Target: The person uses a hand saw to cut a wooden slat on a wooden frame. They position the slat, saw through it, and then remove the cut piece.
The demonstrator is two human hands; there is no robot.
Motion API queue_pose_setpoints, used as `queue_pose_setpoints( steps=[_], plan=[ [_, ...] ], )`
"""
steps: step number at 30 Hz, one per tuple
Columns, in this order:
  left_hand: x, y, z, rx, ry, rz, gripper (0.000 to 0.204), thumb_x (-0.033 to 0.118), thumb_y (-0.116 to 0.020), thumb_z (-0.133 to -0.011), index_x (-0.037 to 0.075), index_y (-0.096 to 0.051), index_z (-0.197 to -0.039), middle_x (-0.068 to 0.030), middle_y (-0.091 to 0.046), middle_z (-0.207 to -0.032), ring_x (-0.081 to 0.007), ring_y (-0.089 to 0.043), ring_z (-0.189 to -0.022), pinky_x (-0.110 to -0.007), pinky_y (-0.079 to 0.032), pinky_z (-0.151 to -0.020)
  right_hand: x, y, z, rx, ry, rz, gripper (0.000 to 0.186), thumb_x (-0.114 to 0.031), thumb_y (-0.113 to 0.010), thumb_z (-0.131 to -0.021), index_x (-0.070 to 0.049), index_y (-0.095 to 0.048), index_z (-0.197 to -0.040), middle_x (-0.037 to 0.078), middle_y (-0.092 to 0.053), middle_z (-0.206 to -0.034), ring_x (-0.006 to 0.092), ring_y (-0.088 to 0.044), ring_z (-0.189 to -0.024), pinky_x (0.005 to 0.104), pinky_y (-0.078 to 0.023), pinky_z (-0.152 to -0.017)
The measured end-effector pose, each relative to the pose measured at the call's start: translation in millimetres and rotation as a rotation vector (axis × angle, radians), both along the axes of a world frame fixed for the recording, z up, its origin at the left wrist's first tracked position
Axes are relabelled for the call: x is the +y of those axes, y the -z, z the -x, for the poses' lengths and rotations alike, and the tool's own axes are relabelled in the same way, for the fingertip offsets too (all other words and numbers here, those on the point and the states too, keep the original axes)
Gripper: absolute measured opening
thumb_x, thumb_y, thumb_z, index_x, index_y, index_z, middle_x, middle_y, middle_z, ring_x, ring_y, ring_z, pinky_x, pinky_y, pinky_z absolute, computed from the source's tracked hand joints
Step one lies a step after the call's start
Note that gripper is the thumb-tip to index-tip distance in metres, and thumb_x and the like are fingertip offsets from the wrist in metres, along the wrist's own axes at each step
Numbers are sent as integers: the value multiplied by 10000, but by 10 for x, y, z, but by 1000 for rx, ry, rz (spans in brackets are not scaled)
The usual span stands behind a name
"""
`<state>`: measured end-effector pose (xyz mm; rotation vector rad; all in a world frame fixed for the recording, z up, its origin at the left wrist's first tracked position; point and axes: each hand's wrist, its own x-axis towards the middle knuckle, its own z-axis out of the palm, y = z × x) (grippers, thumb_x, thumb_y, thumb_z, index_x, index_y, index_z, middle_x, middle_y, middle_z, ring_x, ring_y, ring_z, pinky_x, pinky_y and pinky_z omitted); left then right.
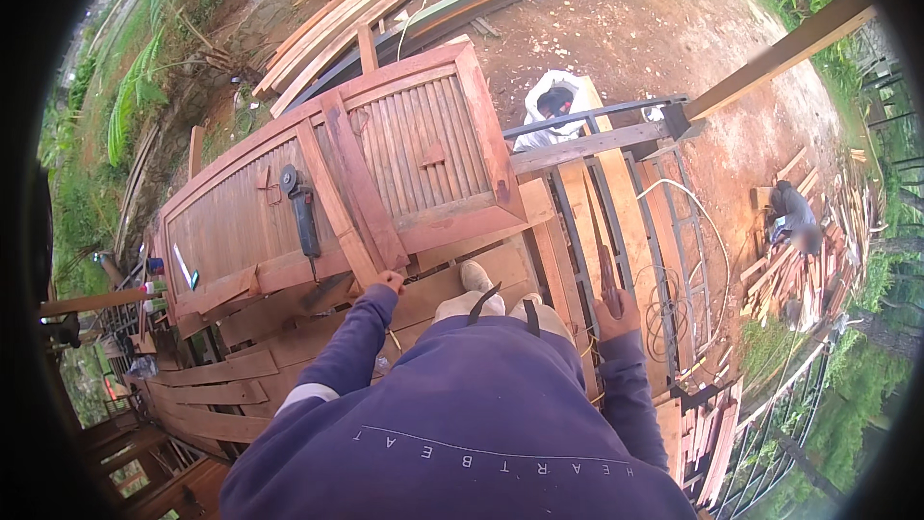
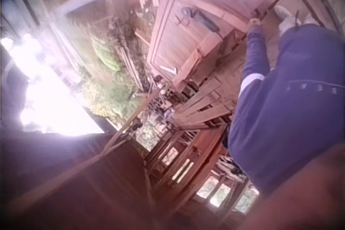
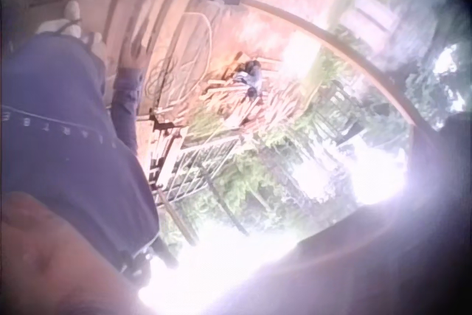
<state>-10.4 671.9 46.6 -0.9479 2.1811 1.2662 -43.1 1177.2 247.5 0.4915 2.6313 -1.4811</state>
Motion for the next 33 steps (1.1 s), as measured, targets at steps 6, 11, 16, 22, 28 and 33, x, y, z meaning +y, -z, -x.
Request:
queue_pose_setpoints(
  steps=[6, 11, 16, 22, 28, 33],
  plan=[
    [289, -221, 787, 43, 130, -109, 204, 236, -583, -906, 46, -655, -887, -47, -670, -699, -132, -600, -599, -295, -490, -564, 4, 37, -466, -116, 259, 212, 110, -102, -628, -868, -3, -613, -914, 12, -564, -652, 84, -512, -524, 237, -401, -480],
    [493, 11, 548, -134, 292, -121, 198, 238, -605, -901, 46, -648, -871, -63, -673, -720, -129, -630, -644, -284, -512, -598, 54, 11, -687, -152, 410, 369, 270, -279, -658, -888, -13, -625, -928, -8, -542, -636, 73, -499, -544, 246, -390, -497],
    [410, -9, 375, -261, 428, -144, 196, 240, -611, -898, 48, -644, -876, -69, -677, -755, -139, -640, -659, -288, -524, -612, 153, 11, -819, -125, 446, 608, 249, -202, -547, -906, 24, -606, -994, 31, -558, -747, 96, -507, -634, 239, -428, -589],
    [147, -24, 575, -214, 210, -144, 182, 223, -614, -901, 43, -625, -873, -70, -676, -765, -141, -634, -654, -295, -523, -599, 133, -305, -689, -37, 243, 714, 343, -100, -532, -804, 37, -569, -1116, 59, -624, -933, 143, -579, -841, 261, -460, -788],
    [444, -268, 544, -123, 175, -123, 174, 203, -608, -884, 35, -653, -875, -65, -684, -747, -143, -641, -659, -291, -532, -631, 174, -257, -340, -322, 98, 161, 181, -133, -641, -798, -5, -616, -924, 34, -612, -755, 126, -542, -677, 278, -440, -635],
    [497, -30, -12, -104, 110, -171, 161, 183, -591, -851, 47, -674, -825, -56, -691, -739, -143, -652, -672, -286, -531, -666, -36, -294, -132, -360, 40, -153, 330, -307, -724, -808, 13, -645, -814, 90, -572, -625, 167, -521, -582, 339, -425, -565]
  ],
)
